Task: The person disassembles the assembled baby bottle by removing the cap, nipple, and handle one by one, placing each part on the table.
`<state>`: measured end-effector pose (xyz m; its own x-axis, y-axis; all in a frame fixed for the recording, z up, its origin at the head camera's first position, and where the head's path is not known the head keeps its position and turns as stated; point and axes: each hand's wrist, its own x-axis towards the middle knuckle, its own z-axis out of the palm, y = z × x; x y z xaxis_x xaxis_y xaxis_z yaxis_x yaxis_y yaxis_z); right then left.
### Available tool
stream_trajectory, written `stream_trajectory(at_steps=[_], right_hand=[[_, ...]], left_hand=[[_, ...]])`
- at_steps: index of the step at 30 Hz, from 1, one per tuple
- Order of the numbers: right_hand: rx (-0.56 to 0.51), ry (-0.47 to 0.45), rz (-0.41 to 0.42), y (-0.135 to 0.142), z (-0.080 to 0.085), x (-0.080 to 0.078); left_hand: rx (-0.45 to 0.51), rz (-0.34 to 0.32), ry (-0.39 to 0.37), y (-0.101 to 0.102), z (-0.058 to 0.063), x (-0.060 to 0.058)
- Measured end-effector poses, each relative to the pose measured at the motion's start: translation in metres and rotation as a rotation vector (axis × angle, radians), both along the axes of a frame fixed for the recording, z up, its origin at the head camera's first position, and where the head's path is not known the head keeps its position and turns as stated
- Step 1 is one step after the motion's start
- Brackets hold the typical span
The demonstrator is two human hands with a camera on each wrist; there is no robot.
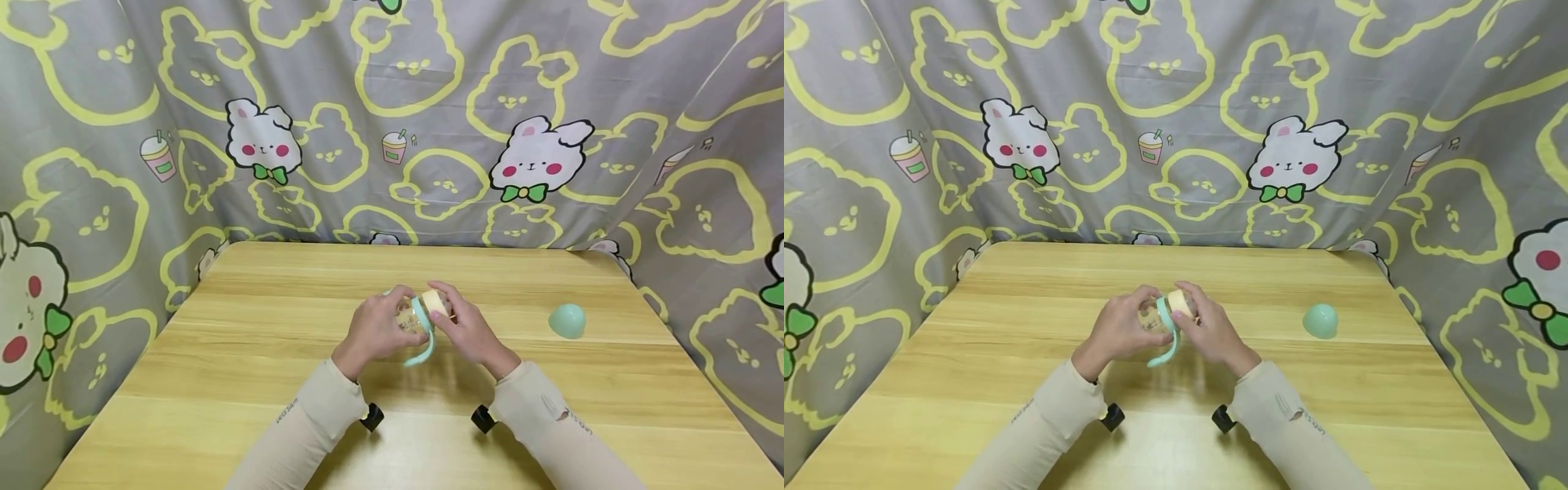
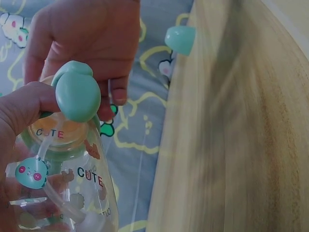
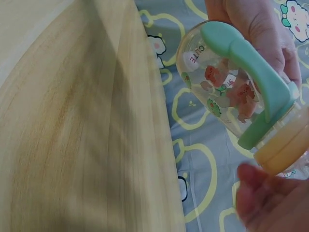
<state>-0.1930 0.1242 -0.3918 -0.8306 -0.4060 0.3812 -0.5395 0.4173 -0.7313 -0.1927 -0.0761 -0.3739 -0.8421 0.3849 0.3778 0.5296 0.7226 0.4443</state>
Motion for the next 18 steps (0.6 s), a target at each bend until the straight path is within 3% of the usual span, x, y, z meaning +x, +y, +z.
stream_trajectory(at_steps=[11, 18], right_hand=[[0.065, -0.043, -0.092, -0.0031, -0.0002, 0.0004], [0.018, -0.014, -0.069, -0.0025, 0.0014, 0.0022]], left_hand=[[0.000, 0.004, -0.011, 0.0007, -0.0003, 0.0004], [0.002, 0.010, -0.008, -0.0001, 0.0002, 0.0010]])
